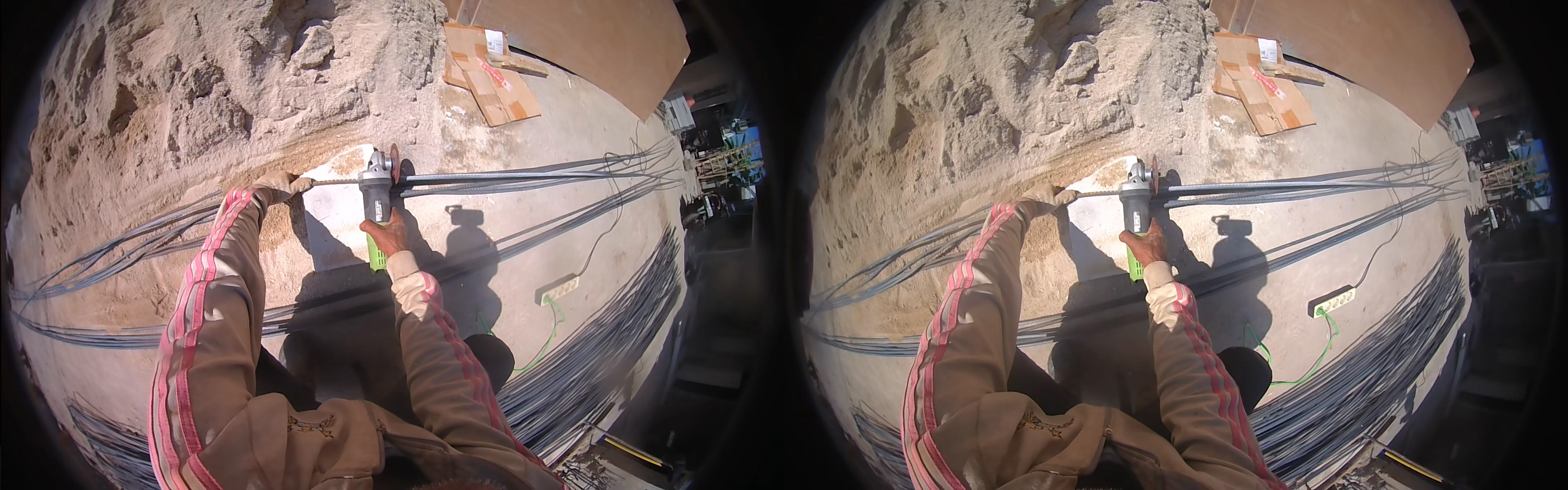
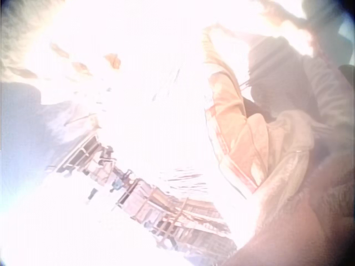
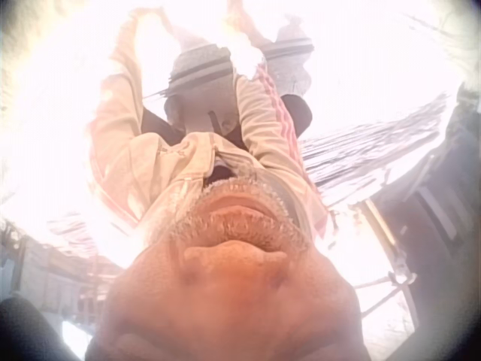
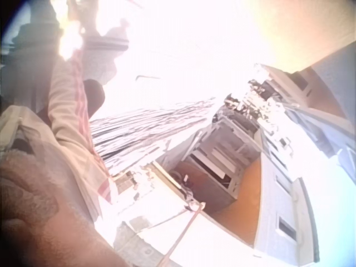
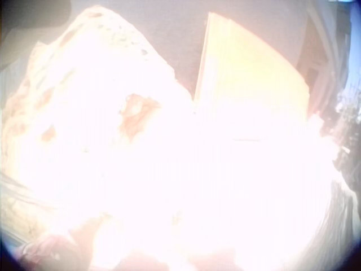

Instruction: The person sits on the ground and uses a handheld angle grinder to cut multiple long metal rods. They hold each rod steady with one hand while operating the grinder with the other, cutting the rods into shorter segments and placing the cut pieces aside.

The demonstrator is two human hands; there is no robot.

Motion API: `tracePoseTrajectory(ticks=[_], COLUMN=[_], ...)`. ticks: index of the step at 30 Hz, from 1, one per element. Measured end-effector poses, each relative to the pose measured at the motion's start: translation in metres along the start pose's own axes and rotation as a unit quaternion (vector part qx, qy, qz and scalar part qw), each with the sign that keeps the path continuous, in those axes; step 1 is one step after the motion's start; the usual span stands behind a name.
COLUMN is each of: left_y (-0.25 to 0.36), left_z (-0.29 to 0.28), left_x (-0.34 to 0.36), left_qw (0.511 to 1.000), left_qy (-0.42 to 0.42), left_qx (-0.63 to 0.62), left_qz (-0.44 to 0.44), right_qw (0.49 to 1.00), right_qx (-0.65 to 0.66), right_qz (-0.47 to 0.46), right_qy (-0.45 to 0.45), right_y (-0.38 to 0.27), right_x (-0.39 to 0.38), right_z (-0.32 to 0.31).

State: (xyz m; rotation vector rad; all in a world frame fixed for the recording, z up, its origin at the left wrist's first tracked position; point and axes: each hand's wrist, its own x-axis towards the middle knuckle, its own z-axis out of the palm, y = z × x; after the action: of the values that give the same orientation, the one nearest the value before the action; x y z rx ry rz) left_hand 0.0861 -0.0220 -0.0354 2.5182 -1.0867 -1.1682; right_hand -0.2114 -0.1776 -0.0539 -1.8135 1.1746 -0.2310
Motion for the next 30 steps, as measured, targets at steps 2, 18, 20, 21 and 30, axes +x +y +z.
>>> tracePoseTrajectory(ticks=[2, 18, 20, 21, 30], left_y=[-0.012, -0.008, -0.002, -0.002, -0.011], left_z=[0.002, 0.004, -0.004, -0.006, 0.002], left_x=[0.000, -0.002, -0.013, -0.016, -0.011], left_qw=[1.000, 0.999, 1.000, 1.000, 0.997], left_qy=[0.008, 0.032, 0.023, 0.017, 0.068], left_qx=[-0.011, -0.014, -0.003, 0.002, -0.020], left_qz=[0.003, 0.009, -0.004, -0.010, 0.016], right_qw=[1.000, 0.997, 0.994, 0.996, 0.996], right_qx=[0.006, 0.037, 0.052, 0.047, 0.036], right_qz=[0.006, 0.029, 0.034, 0.034, 0.048], right_qy=[-0.018, -0.060, -0.084, -0.069, -0.068], right_y=[-0.011, -0.011, -0.023, -0.029, 0.003], right_x=[-0.002, -0.001, -0.007, -0.011, 0.014], right_z=[0.003, -0.005, -0.008, -0.008, 0.010])
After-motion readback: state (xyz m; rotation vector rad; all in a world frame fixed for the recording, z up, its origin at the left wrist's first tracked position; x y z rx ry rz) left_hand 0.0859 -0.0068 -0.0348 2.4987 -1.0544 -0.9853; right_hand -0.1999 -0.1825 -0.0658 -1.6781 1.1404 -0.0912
